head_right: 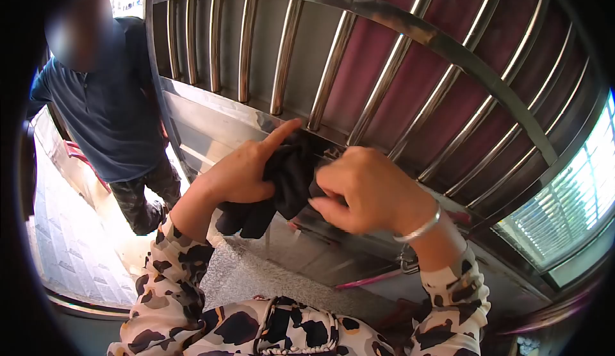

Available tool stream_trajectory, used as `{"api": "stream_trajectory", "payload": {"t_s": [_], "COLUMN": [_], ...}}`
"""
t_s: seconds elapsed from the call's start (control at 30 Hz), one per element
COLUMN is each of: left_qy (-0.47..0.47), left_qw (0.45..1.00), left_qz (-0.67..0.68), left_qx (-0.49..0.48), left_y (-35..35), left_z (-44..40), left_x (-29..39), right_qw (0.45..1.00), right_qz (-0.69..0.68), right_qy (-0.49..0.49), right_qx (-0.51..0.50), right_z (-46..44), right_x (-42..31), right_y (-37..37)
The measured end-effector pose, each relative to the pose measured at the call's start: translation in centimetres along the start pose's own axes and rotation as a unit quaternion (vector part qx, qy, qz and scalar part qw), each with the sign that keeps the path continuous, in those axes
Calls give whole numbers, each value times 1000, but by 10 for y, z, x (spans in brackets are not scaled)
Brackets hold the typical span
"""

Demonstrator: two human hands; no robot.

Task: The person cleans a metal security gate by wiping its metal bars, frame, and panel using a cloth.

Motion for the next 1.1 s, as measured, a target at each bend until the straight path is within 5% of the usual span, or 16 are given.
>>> {"api": "stream_trajectory", "payload": {"t_s": [0.4,0.47,0.5,0.57,0.7,0.77,0.9,0.93,1.0,1.1], "left_qy": [-65,-69,-68,-95,-88,-11,-94,-93,-58,-19], "left_qw": [994,993,993,992,991,983,971,970,958,966], "left_qz": [73,59,57,9,10,57,6,4,-205,-230], "left_qx": [41,74,72,87,100,174,220,223,193,117], "left_y": [7,-2,-18,-56,-75,-58,-15,-8,-4,-12], "left_z": [5,1,-1,0,18,30,7,-6,-31,-39], "left_x": [46,49,46,37,14,16,70,72,75,64], "right_qw": [979,937,936,861,883,818,817,817,824,871], "right_qz": [-64,-196,-198,-423,-416,-509,-508,-510,-497,-430], "right_qy": [49,-35,-35,-162,-44,-65,-106,-103,-98,-109], "right_qx": [188,286,288,229,212,261,251,250,253,209], "right_z": [54,70,75,85,111,135,158,159,164,178], "right_x": [1,15,6,-1,-17,-6,9,9,7,7], "right_y": [-22,-29,-42,-87,-94,-99,-112,-112,-111,-112]}}
Point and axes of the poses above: each hand's wrist, its own z-axis away from the middle knuckle, its own y-axis out of the back of the hand, x = y × z, the point moved 6 cm from there along -z, towards the middle knuckle, and after that the axes turned 7 degrees about z, right-handed, at the moved point
